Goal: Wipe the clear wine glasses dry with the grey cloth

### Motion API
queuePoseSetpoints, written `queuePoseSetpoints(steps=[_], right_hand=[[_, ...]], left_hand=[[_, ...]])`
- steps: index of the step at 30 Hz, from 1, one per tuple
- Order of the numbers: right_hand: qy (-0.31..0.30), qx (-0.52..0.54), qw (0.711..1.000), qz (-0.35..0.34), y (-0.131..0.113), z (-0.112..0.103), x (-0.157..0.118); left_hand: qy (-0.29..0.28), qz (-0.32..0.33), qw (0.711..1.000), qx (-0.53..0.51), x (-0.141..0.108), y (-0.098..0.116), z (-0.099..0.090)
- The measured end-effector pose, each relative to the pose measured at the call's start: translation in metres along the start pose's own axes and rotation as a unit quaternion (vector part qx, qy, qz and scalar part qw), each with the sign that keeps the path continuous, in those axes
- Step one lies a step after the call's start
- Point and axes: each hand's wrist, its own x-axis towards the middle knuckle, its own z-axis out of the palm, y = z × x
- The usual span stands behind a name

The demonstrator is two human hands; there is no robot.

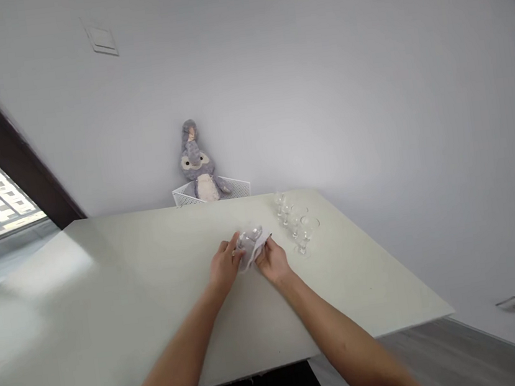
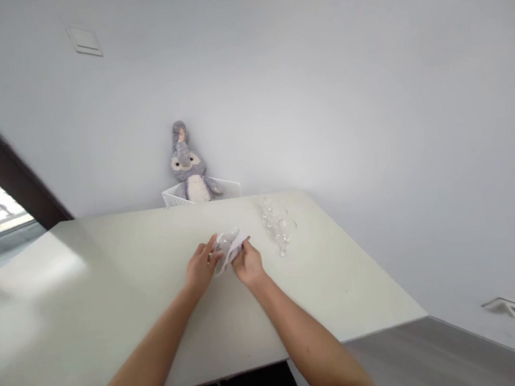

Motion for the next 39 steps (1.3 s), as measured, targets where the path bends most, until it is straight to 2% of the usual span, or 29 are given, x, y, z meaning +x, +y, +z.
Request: queuePoseSetpoints(steps=[2, 5, 7, 9, 10, 12, 14, 15, 16, 18, 19, 20, 22, 24, 25, 27, 29, 30, 31, 33, 34, 36, 37, 39], right_hand=[[0.016, 0.020, 1.000, -0.012, 0.011, 0.010, -0.007], [0.009, -0.012, 1.000, -0.020, 0.021, 0.014, -0.013], [-0.002, -0.065, 0.998, -0.027, 0.021, 0.010, -0.013], [0.008, -0.160, 0.986, -0.040, 0.018, 0.003, -0.011], [0.012, -0.225, 0.973, -0.051, 0.016, -0.001, -0.011], [0.015, -0.373, 0.925, -0.075, 0.014, -0.007, -0.011], [0.010, -0.487, 0.869, -0.086, 0.012, -0.007, -0.013], [0.001, -0.508, 0.857, -0.085, 0.011, -0.006, -0.015], [-0.017, -0.500, 0.863, -0.076, 0.010, -0.005, -0.017], [-0.091, -0.397, 0.913, -0.025, 0.006, -0.001, -0.021], [-0.149, -0.314, 0.937, 0.018, 0.005, 0.000, -0.024], [-0.212, -0.225, 0.949, 0.069, 0.003, 0.000, -0.027], [-0.320, -0.072, 0.931, 0.161, 0.002, 0.000, -0.032], [-0.377, 0.004, 0.902, 0.209, 0.002, -0.001, -0.036], [-0.383, 0.009, 0.898, 0.215, 0.003, -0.002, -0.036], [-0.356, -0.050, 0.915, 0.184, 0.004, -0.002, -0.033], [-0.284, -0.203, 0.933, 0.091, 0.004, -0.003, -0.026], [-0.233, -0.305, 0.923, 0.032, 0.003, -0.003, -0.023], [-0.181, -0.411, 0.893, -0.025, 0.003, -0.004, -0.020], [-0.104, -0.593, 0.790, -0.112, 0.002, -0.004, -0.017], [-0.090, -0.656, 0.735, -0.145, 0.002, -0.004, -0.017], [-0.101, -0.730, 0.644, -0.209, 0.002, -0.002, -0.018], [-0.114, -0.745, 0.610, -0.245, 0.002, -0.001, -0.019], [-0.142, -0.751, 0.562, -0.316, 0.003, 0.000, -0.023]], left_hand=[[0.038, -0.029, 0.999, -0.021, -0.003, 0.009, 0.006], [0.067, -0.032, 0.996, -0.052, -0.006, 0.020, 0.011], [0.053, -0.051, 0.991, -0.114, -0.006, 0.025, 0.010], [0.006, -0.092, 0.966, -0.240, -0.003, 0.028, 0.006], [-0.018, -0.116, 0.943, -0.312, -0.002, 0.029, 0.002], [-0.042, -0.149, 0.894, -0.420, 0.001, 0.030, -0.003], [-0.025, -0.186, 0.872, -0.453, 0.004, 0.029, -0.008], [-0.012, -0.202, 0.870, -0.449, 0.004, 0.028, -0.010], [-0.007, -0.211, 0.870, -0.446, 0.005, 0.026, -0.013], [-0.026, -0.198, 0.858, -0.472, 0.006, 0.021, -0.019], [-0.061, -0.175, 0.846, -0.500, 0.006, 0.018, -0.023], [-0.104, -0.146, 0.826, -0.534, 0.006, 0.015, -0.028], [-0.185, -0.096, 0.779, -0.592, 0.004, 0.010, -0.037], [-0.223, -0.066, 0.748, -0.621, 0.003, 0.007, -0.043], [-0.226, -0.062, 0.744, -0.625, 0.003, 0.006, -0.044], [-0.210, -0.083, 0.754, -0.617, 0.004, 0.005, -0.043], [-0.170, -0.120, 0.773, -0.599, 0.006, 0.005, -0.038], [-0.140, -0.137, 0.783, -0.590, 0.007, 0.006, -0.034], [-0.107, -0.153, 0.790, -0.583, 0.007, 0.007, -0.030], [-0.042, -0.182, 0.793, -0.580, 0.008, 0.009, -0.022], [-0.013, -0.199, 0.789, -0.581, 0.008, 0.010, -0.018], [0.029, -0.227, 0.778, -0.585, 0.008, 0.010, -0.011], [0.043, -0.238, 0.773, -0.587, 0.008, 0.009, -0.008], [0.055, -0.265, 0.759, -0.592, 0.009, 0.004, -0.005]])
